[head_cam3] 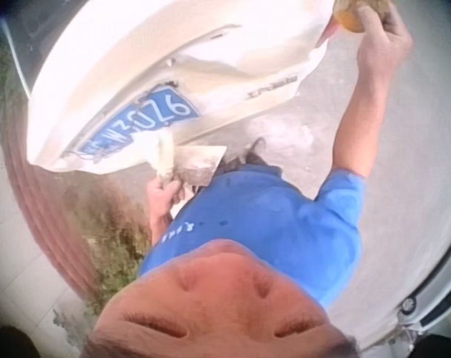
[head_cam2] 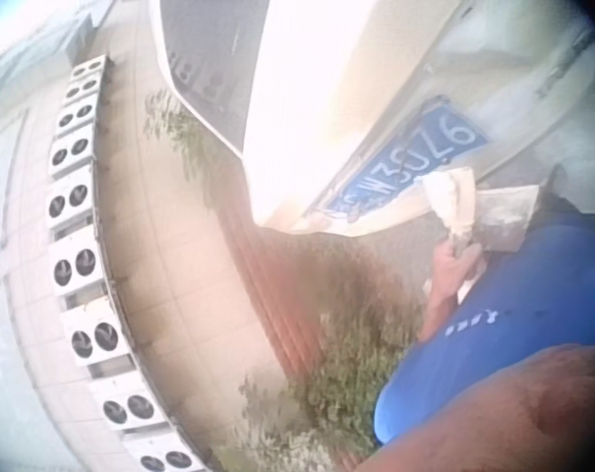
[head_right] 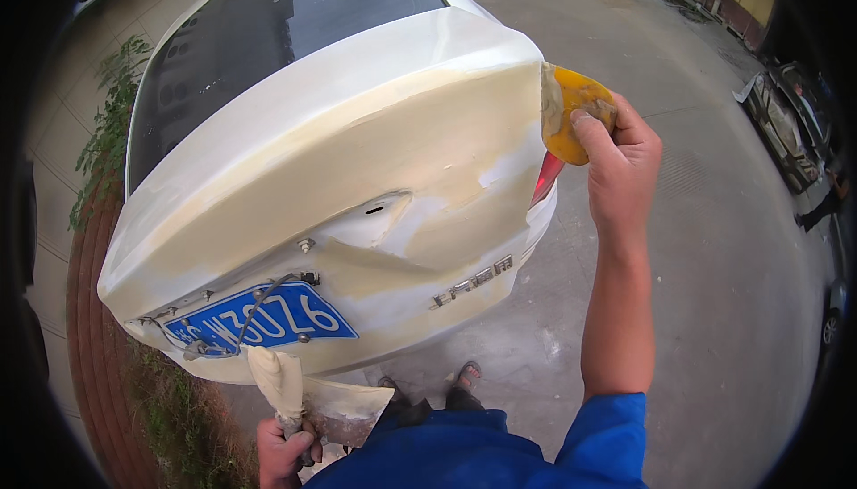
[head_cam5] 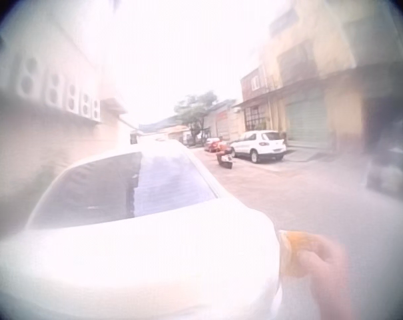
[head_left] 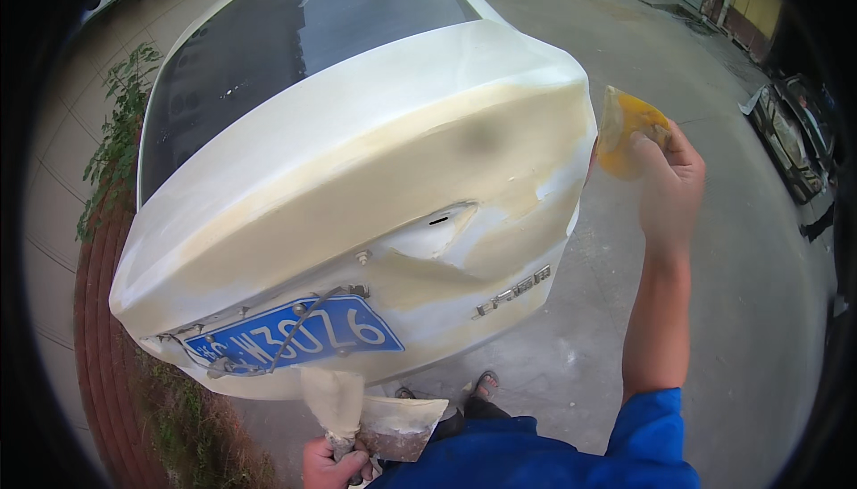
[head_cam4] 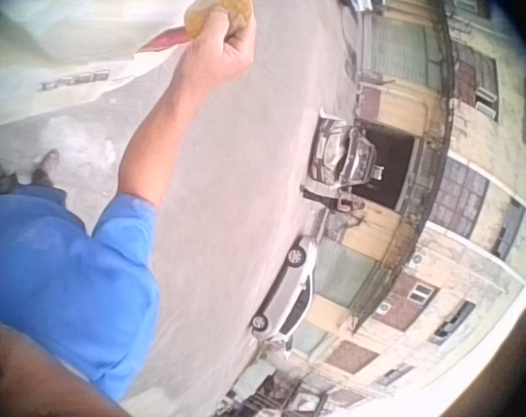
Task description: The person applies a white body filler to the rear bumper of a white sedan using a metal putty knife, then smooths and levels the filler with a yellow plastic scraper. The person repeatedly adds and spreads filler over the damaged area around the license plate.
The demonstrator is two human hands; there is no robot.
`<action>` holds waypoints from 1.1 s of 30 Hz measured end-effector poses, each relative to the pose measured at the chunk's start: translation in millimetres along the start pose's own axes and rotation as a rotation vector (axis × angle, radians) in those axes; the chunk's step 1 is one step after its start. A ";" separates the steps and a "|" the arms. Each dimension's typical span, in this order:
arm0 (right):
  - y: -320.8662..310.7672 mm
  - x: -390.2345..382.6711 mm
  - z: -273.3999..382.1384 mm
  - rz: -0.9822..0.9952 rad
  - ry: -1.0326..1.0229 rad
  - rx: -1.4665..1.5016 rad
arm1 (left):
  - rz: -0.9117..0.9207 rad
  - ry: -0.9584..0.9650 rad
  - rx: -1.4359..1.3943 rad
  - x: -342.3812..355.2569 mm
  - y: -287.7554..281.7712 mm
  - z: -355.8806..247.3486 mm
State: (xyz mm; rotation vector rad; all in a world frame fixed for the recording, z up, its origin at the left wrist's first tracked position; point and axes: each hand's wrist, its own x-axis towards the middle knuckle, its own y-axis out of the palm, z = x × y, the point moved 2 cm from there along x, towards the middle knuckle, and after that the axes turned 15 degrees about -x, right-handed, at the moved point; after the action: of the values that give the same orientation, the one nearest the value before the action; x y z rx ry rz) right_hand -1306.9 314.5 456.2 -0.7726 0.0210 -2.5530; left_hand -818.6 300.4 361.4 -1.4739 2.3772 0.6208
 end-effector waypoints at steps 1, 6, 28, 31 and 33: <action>-9.0 5.8 -9.8 -0.010 0.026 -0.013 | -0.041 -0.056 0.032 0.4 1.7 -0.2; -21.8 25.6 -47.5 0.070 0.126 -0.041 | -0.080 -0.133 0.057 0.6 12.8 -4.2; -24.1 76.7 -91.2 0.489 -0.566 -0.570 | -0.079 -0.152 0.099 4.1 41.9 -3.6; -30.1 76.7 -80.5 0.585 -0.525 -0.587 | -0.073 -0.158 0.114 5.2 45.0 0.2; -29.1 76.6 -71.7 0.558 -0.427 -0.612 | -0.073 -0.146 0.134 3.7 44.4 3.2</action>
State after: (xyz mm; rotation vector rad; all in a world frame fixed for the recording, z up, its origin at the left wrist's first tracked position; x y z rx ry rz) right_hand -1413.2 298.2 440.0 -1.3035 0.7893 -1.8083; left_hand -860.0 316.3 366.3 -1.4011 2.1991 0.5225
